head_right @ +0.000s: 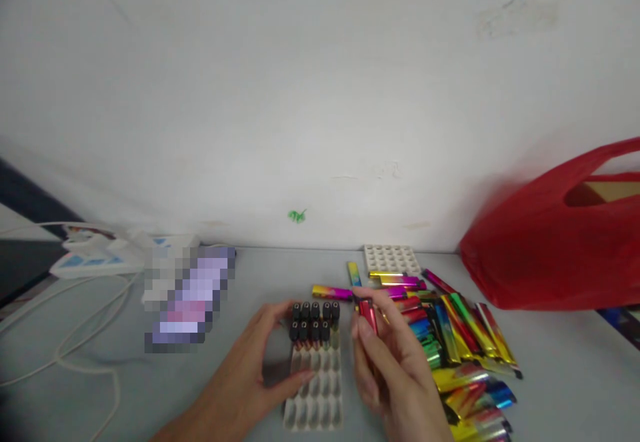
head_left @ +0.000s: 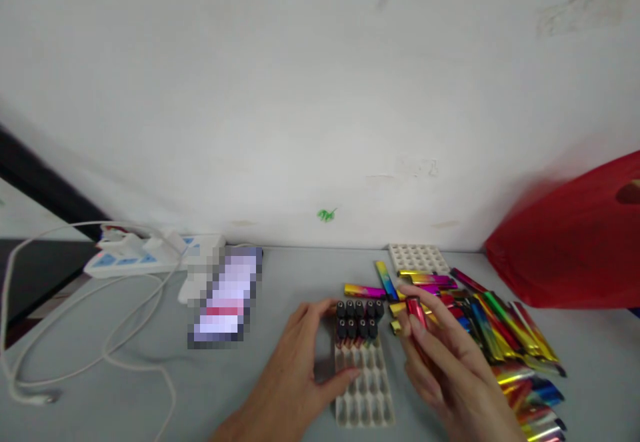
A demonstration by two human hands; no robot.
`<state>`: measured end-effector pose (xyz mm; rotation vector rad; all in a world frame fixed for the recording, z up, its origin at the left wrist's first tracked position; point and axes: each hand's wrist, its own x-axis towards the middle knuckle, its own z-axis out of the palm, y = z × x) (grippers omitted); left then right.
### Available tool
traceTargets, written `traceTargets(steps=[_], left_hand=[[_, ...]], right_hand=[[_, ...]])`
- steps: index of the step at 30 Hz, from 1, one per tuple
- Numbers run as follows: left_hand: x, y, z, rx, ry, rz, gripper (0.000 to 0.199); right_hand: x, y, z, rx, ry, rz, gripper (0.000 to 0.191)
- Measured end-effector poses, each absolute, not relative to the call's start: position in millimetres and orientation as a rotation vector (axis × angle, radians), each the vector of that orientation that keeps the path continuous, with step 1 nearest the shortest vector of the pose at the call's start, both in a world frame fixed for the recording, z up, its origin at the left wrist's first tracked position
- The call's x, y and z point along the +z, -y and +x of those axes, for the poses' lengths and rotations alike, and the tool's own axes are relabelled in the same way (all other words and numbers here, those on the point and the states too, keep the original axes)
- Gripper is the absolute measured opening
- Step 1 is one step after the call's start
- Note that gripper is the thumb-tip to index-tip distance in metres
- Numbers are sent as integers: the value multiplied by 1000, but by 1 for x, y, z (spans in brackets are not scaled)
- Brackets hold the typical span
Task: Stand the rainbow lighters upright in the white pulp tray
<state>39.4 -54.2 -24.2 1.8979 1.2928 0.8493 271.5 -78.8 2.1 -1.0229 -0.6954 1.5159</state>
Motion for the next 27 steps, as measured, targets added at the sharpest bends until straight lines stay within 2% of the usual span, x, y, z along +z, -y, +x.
traceTargets(steps=[5,11,19,27], left_hand=[[-25,54,39,863,-1303,1894,75],[-27,55,39,840,-1304,1908,76],[-27,55,39,866,-1296,1919,76],[-27,54,39,876,-1296,1930,73]], right_hand=[[5,81,269,1659,627,-949,46],[-9,78,274,1863,597,-854,68],[-12,73,270,2049,523,-538,71],[-14,75,265,2096,434,-467,68]])
